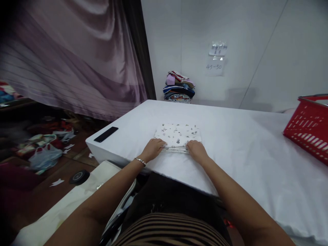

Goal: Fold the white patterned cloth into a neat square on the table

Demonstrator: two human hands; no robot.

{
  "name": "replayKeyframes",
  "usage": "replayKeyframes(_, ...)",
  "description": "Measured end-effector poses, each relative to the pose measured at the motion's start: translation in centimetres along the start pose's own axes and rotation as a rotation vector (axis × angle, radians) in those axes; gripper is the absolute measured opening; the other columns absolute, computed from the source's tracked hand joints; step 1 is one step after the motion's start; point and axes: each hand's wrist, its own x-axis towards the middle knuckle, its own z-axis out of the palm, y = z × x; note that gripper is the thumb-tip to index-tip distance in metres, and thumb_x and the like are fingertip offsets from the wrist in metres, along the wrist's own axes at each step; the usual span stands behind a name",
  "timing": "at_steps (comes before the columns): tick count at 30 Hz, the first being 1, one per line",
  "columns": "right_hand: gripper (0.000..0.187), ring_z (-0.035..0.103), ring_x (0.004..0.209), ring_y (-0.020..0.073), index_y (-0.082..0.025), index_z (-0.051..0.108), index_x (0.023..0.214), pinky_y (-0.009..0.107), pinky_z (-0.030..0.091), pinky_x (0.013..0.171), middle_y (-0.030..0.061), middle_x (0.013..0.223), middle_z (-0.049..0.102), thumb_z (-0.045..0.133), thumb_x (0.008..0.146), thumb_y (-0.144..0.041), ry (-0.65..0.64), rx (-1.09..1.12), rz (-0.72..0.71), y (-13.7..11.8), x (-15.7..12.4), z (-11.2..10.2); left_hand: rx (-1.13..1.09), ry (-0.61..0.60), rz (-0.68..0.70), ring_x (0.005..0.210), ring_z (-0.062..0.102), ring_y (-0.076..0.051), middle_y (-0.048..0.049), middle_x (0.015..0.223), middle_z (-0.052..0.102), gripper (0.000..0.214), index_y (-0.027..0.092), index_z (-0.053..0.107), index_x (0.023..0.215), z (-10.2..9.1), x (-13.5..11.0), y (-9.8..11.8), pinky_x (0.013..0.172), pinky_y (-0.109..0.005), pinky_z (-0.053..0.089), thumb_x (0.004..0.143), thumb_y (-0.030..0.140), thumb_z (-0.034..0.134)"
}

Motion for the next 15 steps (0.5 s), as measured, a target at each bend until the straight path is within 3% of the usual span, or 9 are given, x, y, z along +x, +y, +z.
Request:
replayKeyframes(4, 0.027, 0.055, 0.088, 0.0199, -0.018, 0.062, 0.091, 0.029, 0.038, 0.077, 0.0079, 0.091, 0.065, 0.036, 0.091, -0.024, -0.002, -0.021, -0.024, -0.1, 0.0, 0.2, 0.053, 0.022, 0.087, 0.089, 0.052, -0.018, -0.0046, 0.096, 0.059, 0.023, 0.02, 0.056, 0.098, 0.2, 0.3, 0.2, 0.079, -0.033, 0.038, 0.081, 0.007, 0.045)
replayKeyframes(8, 0.027, 0.055, 0.096, 0.0187, -0.019, 0.057, 0.107, 0.029, 0.041, 0.08, 0.0082, 0.11, 0.061, 0.039, 0.087, -0.018, 0.072, 0.055, -0.095, -0.3, -0.4, 0.4, 0.082, 0.028, 0.139, 0.086, 0.05, -0.018, -0.0058, 0.091, 0.057, 0.014, 0.018, 0.056, 0.084, 0.5, 0.3, -0.1, 0.077, -0.032, 0.038, 0.082, 0.009, 0.045)
replayKeyframes(11, 0.03, 0.053, 0.104, 0.0181, -0.021, 0.059, 0.102, 0.031, 0.043, 0.083, 0.0062, 0.123, 0.055, 0.037, 0.085, -0.012, 0.101, 0.089, -0.173, -0.5, -0.5, 0.7, 0.067, 0.035, 0.157, 0.088, 0.049, -0.017, -0.0057, 0.093, 0.057, 0.016, 0.018, 0.057, 0.082, 1.1, 0.0, -0.2, 0.078, -0.031, 0.038, 0.083, 0.008, 0.045)
replayKeyframes(15, 0.032, 0.05, 0.111, 0.0199, -0.021, 0.063, 0.099, 0.036, 0.041, 0.091, 0.0062, 0.123, 0.055, 0.039, 0.082, -0.011, 0.106, 0.067, -0.216, -0.4, -0.2, 1.3, 0.041, 0.065, 0.125, 0.088, 0.049, -0.016, -0.0046, 0.095, 0.057, 0.016, 0.019, 0.059, 0.086, 1.5, -0.3, -0.3, 0.077, -0.03, 0.038, 0.084, 0.01, 0.045)
